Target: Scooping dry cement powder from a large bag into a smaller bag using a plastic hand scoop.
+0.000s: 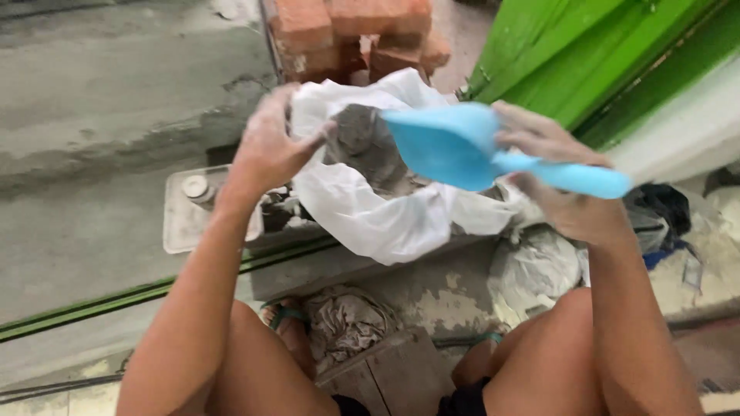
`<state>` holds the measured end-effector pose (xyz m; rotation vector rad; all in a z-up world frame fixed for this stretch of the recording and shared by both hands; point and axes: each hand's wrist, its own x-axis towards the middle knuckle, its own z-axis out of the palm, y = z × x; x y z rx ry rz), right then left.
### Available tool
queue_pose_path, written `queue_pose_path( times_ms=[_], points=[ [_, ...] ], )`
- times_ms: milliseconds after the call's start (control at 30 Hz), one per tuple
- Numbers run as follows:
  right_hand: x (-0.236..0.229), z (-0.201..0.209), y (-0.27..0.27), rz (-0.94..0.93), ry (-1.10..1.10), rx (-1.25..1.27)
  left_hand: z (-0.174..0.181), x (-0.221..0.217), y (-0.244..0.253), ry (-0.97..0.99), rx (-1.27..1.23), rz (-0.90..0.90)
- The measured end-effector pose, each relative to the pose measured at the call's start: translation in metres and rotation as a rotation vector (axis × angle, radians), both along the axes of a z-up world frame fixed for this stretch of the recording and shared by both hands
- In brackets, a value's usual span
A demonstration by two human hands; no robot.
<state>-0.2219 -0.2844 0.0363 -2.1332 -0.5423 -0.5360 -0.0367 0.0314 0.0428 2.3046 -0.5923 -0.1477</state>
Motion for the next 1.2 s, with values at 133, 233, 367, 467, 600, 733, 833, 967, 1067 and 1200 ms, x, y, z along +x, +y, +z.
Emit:
queue_pose_path(
  times_ms=[133, 233, 367, 467, 600, 733, 833, 967, 1067, 1200],
  points=[
    [0.039, 0.018, 0.031, 0.178, 0.177, -0.160, -0.008, 0.009, -0.003, 0.116, 0.058, 0.056],
    [0.063, -0.006, 0.041, 0.110, 0.258, -0.455, -0.032, 0.020, -0.004, 0.061, -0.010, 0.096],
    [0.077, -0.054, 0.048, -0.028, -0.009, -0.383, -0.050, 0.034, -0.008, -0.057, -0.238, 0.039],
    [0.071, -0.076, 0.059, -0.129, 0.064, -0.328, -0.046, 0.024, -0.003, -0.042, -0.356, 0.002],
    [0.084, -0.093, 0.067, -0.147, 0.214, -0.030, -0.032, 0.013, 0.003, 0.022, -0.440, 0.042],
    [0.098, -0.103, 0.058, -0.201, 0.202, 0.073, -0.004, -0.009, 0.005, 0.032, -0.473, 0.073],
    [0.102, -0.104, 0.047, -0.200, 0.013, 0.082, -0.008, -0.010, 0.010, 0.013, -0.548, 0.033],
    [0.104, -0.086, 0.059, -0.200, -0.045, -0.040, -0.021, 0.003, 0.015, 0.059, -0.438, 0.079],
    [0.106, -0.086, 0.071, -0.245, -0.074, -0.086, -0.036, 0.013, 0.016, 0.096, -0.294, 0.111],
    [0.123, -0.110, 0.073, -0.230, -0.101, -0.074, -0.035, 0.010, 0.010, 0.057, -0.351, 0.025]
  ],
)
